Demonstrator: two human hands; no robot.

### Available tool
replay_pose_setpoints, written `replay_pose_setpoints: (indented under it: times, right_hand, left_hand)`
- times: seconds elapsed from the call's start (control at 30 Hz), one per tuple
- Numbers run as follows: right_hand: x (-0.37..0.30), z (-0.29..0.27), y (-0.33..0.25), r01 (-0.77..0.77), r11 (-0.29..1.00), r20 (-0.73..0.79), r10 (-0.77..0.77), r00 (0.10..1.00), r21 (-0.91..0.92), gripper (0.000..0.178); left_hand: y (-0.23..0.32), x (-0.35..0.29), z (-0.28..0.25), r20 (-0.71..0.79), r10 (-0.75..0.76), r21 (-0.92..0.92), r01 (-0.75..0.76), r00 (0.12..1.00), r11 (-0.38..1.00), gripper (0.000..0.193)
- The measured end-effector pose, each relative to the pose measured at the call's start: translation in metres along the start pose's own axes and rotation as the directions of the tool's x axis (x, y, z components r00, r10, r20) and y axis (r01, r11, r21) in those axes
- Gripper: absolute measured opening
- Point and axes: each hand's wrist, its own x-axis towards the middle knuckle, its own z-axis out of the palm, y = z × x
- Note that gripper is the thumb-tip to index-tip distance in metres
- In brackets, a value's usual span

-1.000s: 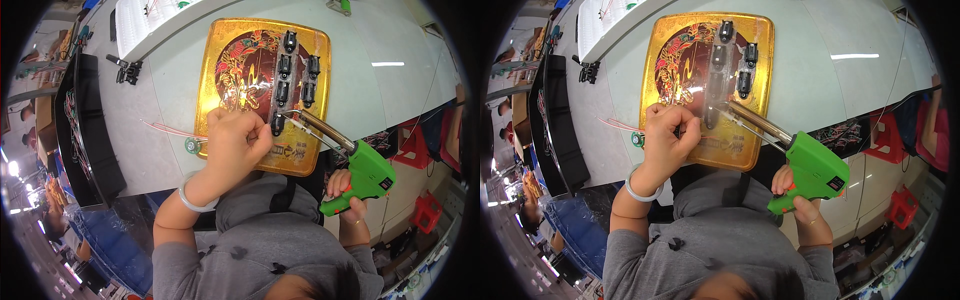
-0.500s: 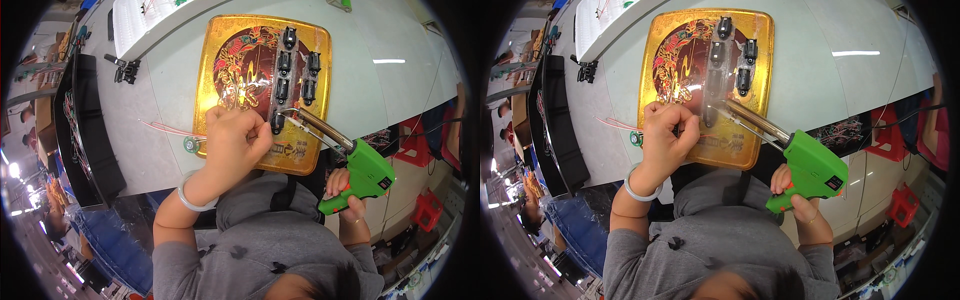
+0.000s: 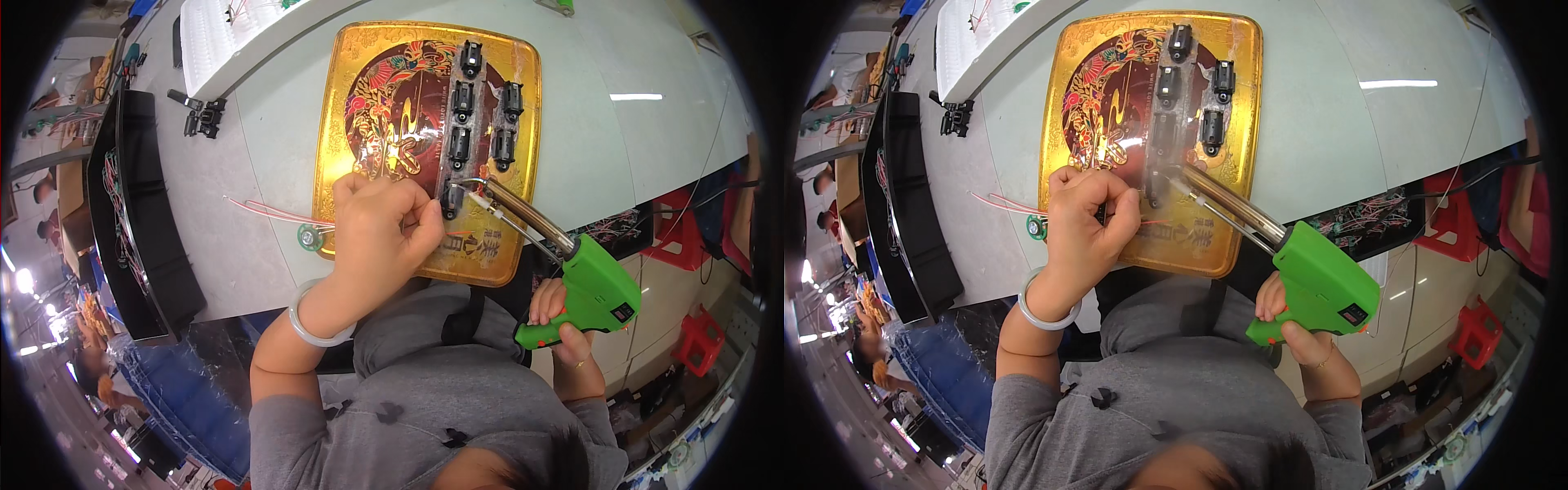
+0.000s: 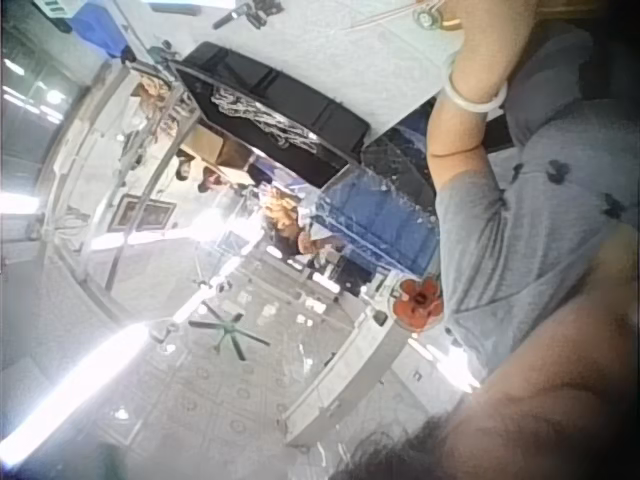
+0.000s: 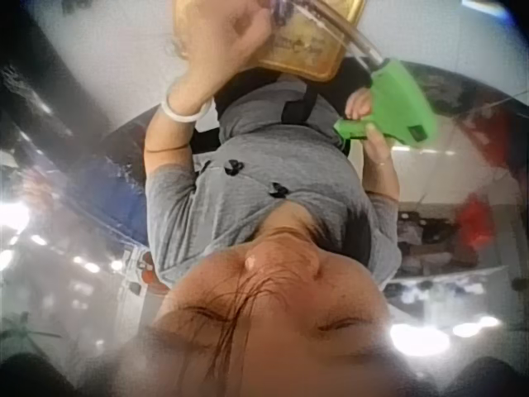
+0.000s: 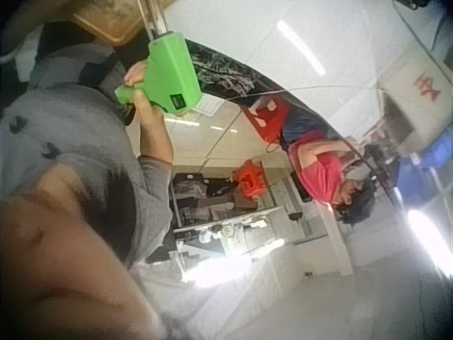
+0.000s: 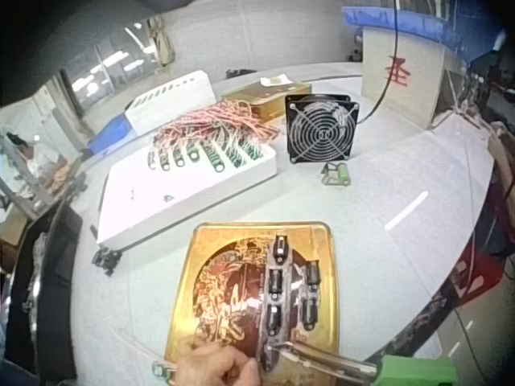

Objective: Soldering wires onto small circuit boards at a factory workbench.

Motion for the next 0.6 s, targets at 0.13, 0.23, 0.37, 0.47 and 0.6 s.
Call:
replay_pose_setpoints:
  times: [0.13, 0.23, 0.37, 0.47, 0.6]
  right_hand:
    - [0.0, 0.002, 0.0, 0.007, 1.0, 0.006, -0.007, 1.0, -0.01, 0.032]
    - [-0.001, 0.002, 0.003, 0.02, 1.0, -0.01, -0.02, 1.0, -0.021, 0.033]
    - [-0.001, -0.002, 0.001, -0.008, 0.999, 0.034, 0.01, 0.999, -0.052, 0.027]
    - [0.0, -0.004, 0.004, 0.068, 0.996, 0.054, -0.065, 0.996, -0.062, 0.035]
    - [-0.005, -0.007, -0.001, 0.042, 0.998, 0.046, -0.04, 0.998, -0.042, 0.05]
  left_hand:
    - [-0.001, 0.0, 0.001, -0.006, 0.011, 0.008, -0.011, 1.0, 1.0, 0.015]
    - [0.001, 0.001, 0.0, 0.005, 0.005, 0.012, -0.005, 1.0, 1.0, 0.015]
    - [0.002, 0.002, -0.001, 0.012, 0.008, 0.014, -0.008, 1.0, 1.0, 0.015]
    - [0.001, 0.001, -0.001, 0.013, 0.014, 0.015, -0.014, 1.0, 1.0, 0.015]
    - [0.0, 0.0, -0.002, 0.022, 0.001, 0.007, -0.001, 1.0, 1.0, 0.015]
